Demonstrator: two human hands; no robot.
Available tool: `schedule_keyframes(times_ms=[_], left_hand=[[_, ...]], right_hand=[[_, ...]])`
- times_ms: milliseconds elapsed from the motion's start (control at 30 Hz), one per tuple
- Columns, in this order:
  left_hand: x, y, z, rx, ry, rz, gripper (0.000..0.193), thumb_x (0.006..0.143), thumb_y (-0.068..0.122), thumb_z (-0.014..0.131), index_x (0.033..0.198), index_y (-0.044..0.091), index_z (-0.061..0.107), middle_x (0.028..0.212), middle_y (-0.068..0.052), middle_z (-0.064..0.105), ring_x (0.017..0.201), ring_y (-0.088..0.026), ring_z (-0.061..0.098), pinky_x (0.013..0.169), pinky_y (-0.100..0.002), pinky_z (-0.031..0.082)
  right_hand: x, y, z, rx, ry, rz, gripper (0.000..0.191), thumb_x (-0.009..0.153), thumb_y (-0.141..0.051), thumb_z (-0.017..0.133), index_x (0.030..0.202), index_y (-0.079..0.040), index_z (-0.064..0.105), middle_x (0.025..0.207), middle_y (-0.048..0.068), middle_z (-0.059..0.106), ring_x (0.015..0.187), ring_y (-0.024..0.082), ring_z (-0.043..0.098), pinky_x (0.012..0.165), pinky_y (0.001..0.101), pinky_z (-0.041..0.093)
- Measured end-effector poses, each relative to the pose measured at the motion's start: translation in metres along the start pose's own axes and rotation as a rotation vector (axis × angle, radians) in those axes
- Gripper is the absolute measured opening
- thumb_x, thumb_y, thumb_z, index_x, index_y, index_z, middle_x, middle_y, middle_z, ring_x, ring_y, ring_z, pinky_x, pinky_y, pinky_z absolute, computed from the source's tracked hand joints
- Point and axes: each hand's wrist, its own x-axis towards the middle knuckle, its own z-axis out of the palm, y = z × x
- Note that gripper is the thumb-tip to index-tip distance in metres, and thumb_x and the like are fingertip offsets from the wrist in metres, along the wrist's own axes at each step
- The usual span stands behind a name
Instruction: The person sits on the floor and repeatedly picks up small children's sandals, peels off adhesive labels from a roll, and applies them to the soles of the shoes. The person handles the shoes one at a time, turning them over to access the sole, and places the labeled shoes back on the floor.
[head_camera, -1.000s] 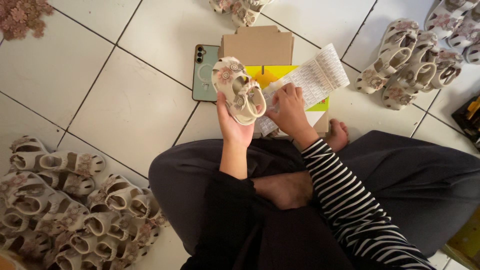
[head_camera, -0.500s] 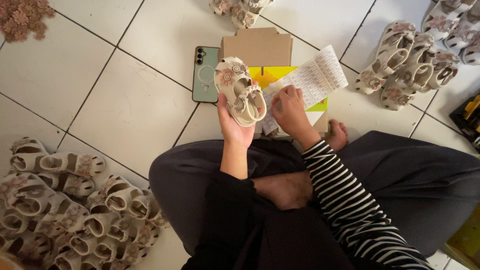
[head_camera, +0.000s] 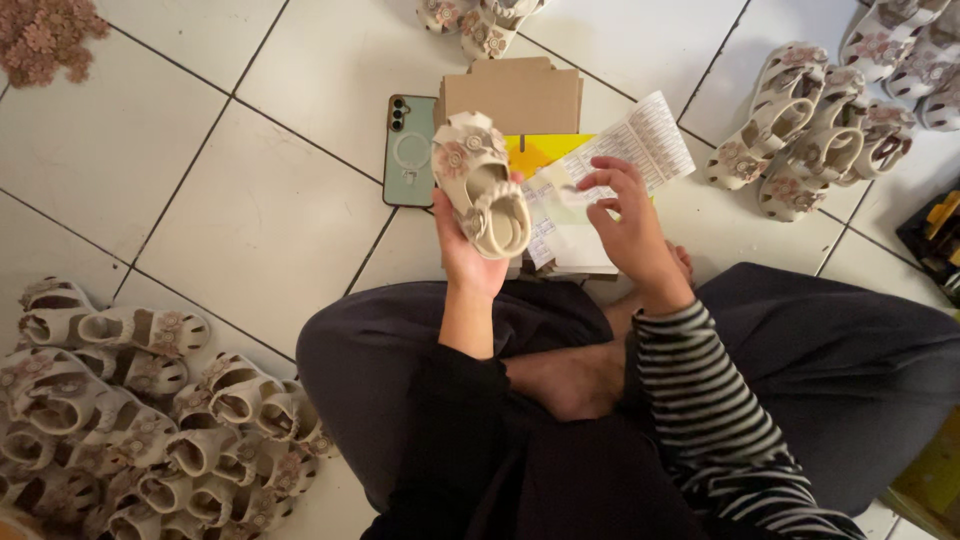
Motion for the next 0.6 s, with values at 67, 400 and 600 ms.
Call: schedule_keyframes(times_ms=[67,400,600], left_hand=[[-0.001,-0.003,-0.001,0.093,-0.02,-0.042,0.079,0.106,0.068,0.028,0.151,0.005,0.046,0.128,-0.023,0.066,0.106,-0.03,0.068,0.088,-0.042,0.059],[-0.009,-0.016,-0.016,0.071,-0.136,-0.189,0.089,0.111,0.076,0.029,0.147,-0.002,0.053,0.118,-0.024,0.067,0.1,-0.029,0.071,0.081,-0.04,0.061],[-0.011,-0.015,-0.015,0.067,-0.072,-0.248,0.088,0.103,0.073,0.031,0.148,-0.001,0.049,0.137,-0.022,0.064,0.122,-0.03,0.066,0.103,-0.04,0.055]], right_hand=[[-0.007,-0.024,-0.01,0.0,-0.021,-0.053,0.029,0.09,0.004,0.061,0.115,-0.01,0.063,0.153,0.016,0.045,0.138,0.03,0.048,0.107,0.0403,0.048],[-0.016,-0.102,0.011,-0.277,0.041,-0.236,0.03,0.085,0.009,0.061,0.109,-0.006,0.069,0.16,0.02,0.039,0.148,0.045,0.034,0.123,0.0527,0.031],[-0.018,-0.111,0.024,-0.403,0.026,-0.312,0.031,0.083,0.009,0.062,0.11,-0.005,0.069,0.167,0.019,0.032,0.152,0.049,0.027,0.125,0.0566,0.029]])
